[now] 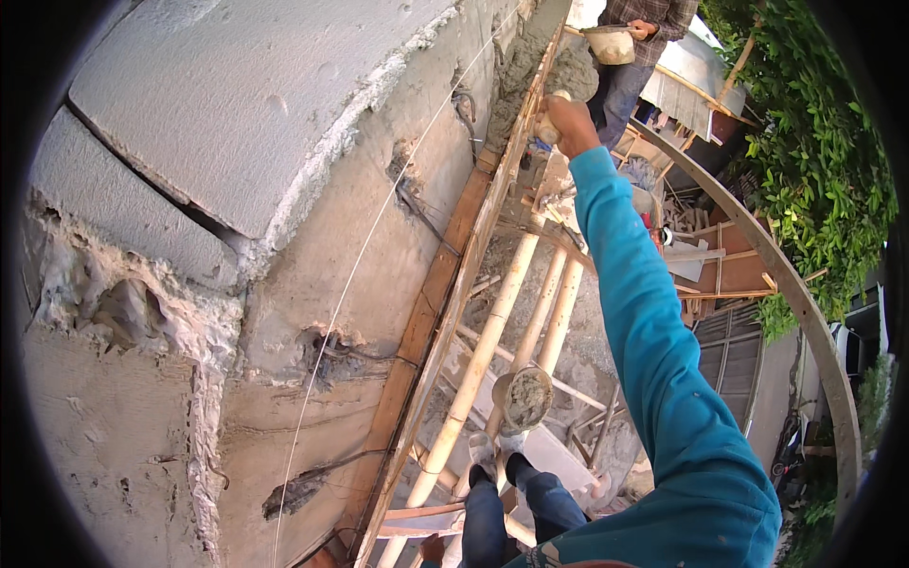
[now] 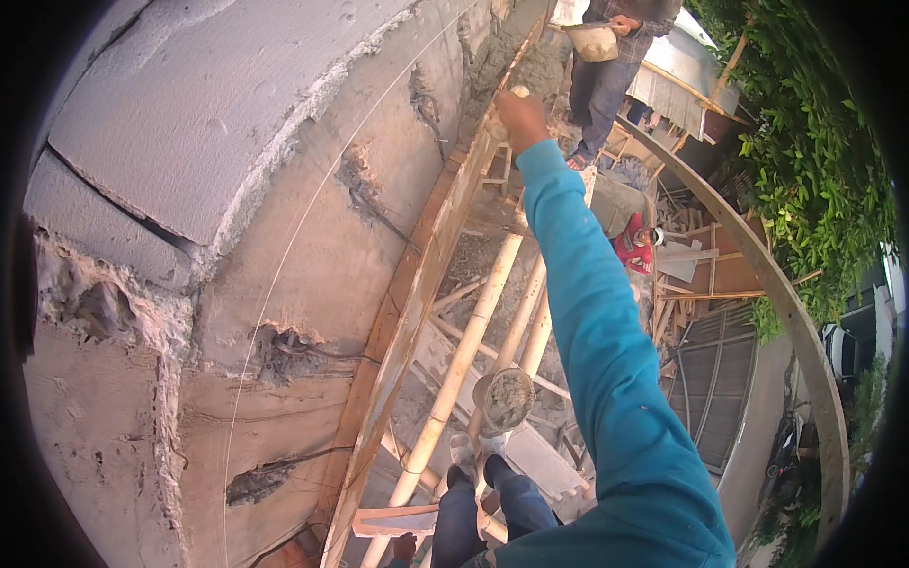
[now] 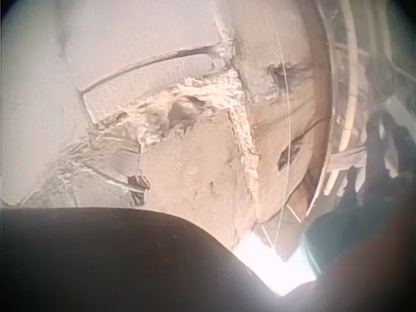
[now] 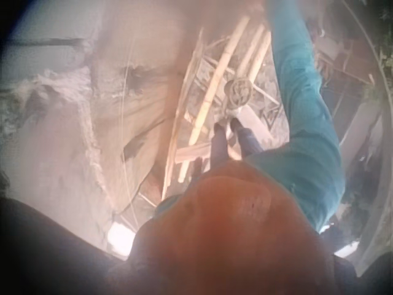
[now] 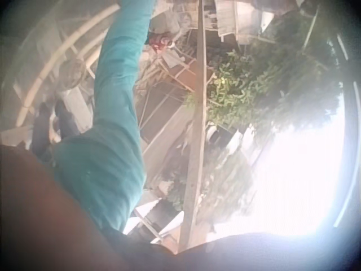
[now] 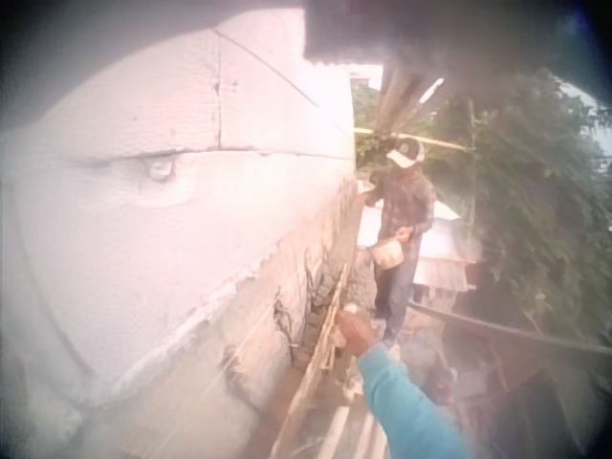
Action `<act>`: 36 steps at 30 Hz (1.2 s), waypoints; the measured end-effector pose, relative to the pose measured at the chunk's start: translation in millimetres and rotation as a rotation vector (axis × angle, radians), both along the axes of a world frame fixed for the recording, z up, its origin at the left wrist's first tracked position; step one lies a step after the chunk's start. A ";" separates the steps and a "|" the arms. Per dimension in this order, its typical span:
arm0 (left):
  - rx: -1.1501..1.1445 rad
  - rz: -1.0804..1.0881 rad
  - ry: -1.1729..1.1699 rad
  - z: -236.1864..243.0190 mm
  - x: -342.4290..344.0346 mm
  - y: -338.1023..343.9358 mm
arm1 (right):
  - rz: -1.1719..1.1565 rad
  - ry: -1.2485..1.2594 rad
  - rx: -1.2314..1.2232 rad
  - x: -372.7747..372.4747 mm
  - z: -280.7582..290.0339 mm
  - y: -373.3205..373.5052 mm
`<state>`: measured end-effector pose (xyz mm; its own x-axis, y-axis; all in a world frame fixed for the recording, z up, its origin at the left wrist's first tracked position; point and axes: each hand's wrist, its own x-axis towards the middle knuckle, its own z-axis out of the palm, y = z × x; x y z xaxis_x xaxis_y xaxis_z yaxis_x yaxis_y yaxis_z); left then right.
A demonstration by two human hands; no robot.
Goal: The person scoops wet cement from a bucket using a trowel and applies it to a curved wall surface, smoothing it in place. The worker repeatedly refills the trowel and spreads the material along the wall while standing on bamboo scaffolding.
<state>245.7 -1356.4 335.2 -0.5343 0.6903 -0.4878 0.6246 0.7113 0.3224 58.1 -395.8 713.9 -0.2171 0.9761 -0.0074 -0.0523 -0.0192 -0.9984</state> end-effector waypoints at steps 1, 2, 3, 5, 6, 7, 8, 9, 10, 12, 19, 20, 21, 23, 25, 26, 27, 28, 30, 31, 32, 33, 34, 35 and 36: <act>-0.176 -0.006 -0.015 2.3 17.6 2.1 | -0.006 -0.251 0.124 -32.0 6.6 23.2; -0.171 0.112 -0.059 9.0 27.4 -13.5 | -0.026 -0.498 0.252 -53.4 12.2 42.7; -0.166 0.157 -0.076 14.5 37.1 -17.0 | 0.079 -0.686 0.417 -69.0 16.2 62.5; -0.111 0.155 -0.117 1.8 21.5 0.8 | 0.180 -0.885 0.818 -45.9 35.9 141.2; -0.100 0.166 -0.131 1.1 21.0 4.4 | 0.212 -0.776 0.755 -39.5 27.8 145.2; -0.094 0.177 -0.152 2.1 21.4 5.8 | 0.243 -0.664 0.693 -35.0 22.8 145.5; -0.135 0.274 -0.156 28.4 52.8 -10.4 | 0.309 -0.412 0.330 -71.4 23.7 85.7; -0.121 0.308 -0.169 30.8 63.3 -8.7 | 0.298 -0.201 0.004 -77.0 41.6 53.8; -0.086 0.302 -0.184 21.5 57.7 -1.1 | 0.358 -0.121 -0.013 -59.9 44.7 58.6; 0.039 0.268 -0.213 -5.5 40.8 19.7 | 0.472 0.048 -0.048 -17.7 54.0 67.7; -0.027 0.218 -0.220 -38.6 -14.5 167.0 | 0.391 0.186 0.016 146.2 -35.0 -112.0; 0.009 0.386 -0.308 -40.8 -15.6 189.7 | 0.388 0.129 -0.058 171.9 -65.2 -143.9; 0.063 0.570 -0.381 -42.2 -15.7 213.0 | 0.371 0.015 -0.091 191.8 -87.6 -183.7; 0.012 0.681 -0.496 -55.6 -29.9 265.1 | 0.333 -0.128 -0.298 243.2 -126.5 -254.1; 0.055 0.608 -0.493 -88.4 -40.9 301.7 | 0.311 -0.319 -0.418 294.4 -179.9 -311.9; 0.043 0.517 -0.506 -117.9 -50.6 305.8 | 0.377 -0.507 -0.457 308.5 -204.6 -331.3; -0.045 0.519 -0.558 -115.3 -52.5 351.2 | 0.380 -0.715 -0.487 336.7 -230.7 -347.7; -0.058 0.491 -0.511 -140.5 -57.8 361.0 | 0.428 -0.843 -0.384 361.8 -275.5 -364.5; -0.018 0.441 -0.372 -203.7 -66.2 365.6 | 0.541 -1.009 -0.289 391.8 -346.5 -383.4; 0.018 0.386 -0.317 -240.1 -72.1 367.1 | 0.595 -1.088 -0.233 399.5 -371.3 -387.9; 0.050 0.341 -0.247 -277.5 -81.6 363.5 | 0.669 -1.150 -0.246 393.9 -387.6 -383.9; -0.091 0.271 -0.284 -284.5 -76.4 391.6 | 0.688 -1.283 -0.251 403.6 -413.2 -382.9; -0.019 0.331 -0.517 -298.0 -82.3 403.3 | 0.720 -1.403 -0.263 400.5 -435.6 -377.2; 0.033 0.413 -0.748 -311.7 -89.3 413.2 | 0.735 -1.422 -0.139 393.9 -456.5 -370.7; -0.181 0.360 -0.685 -310.8 -82.4 435.9 | 0.797 -1.489 -0.069 388.2 -477.7 -361.3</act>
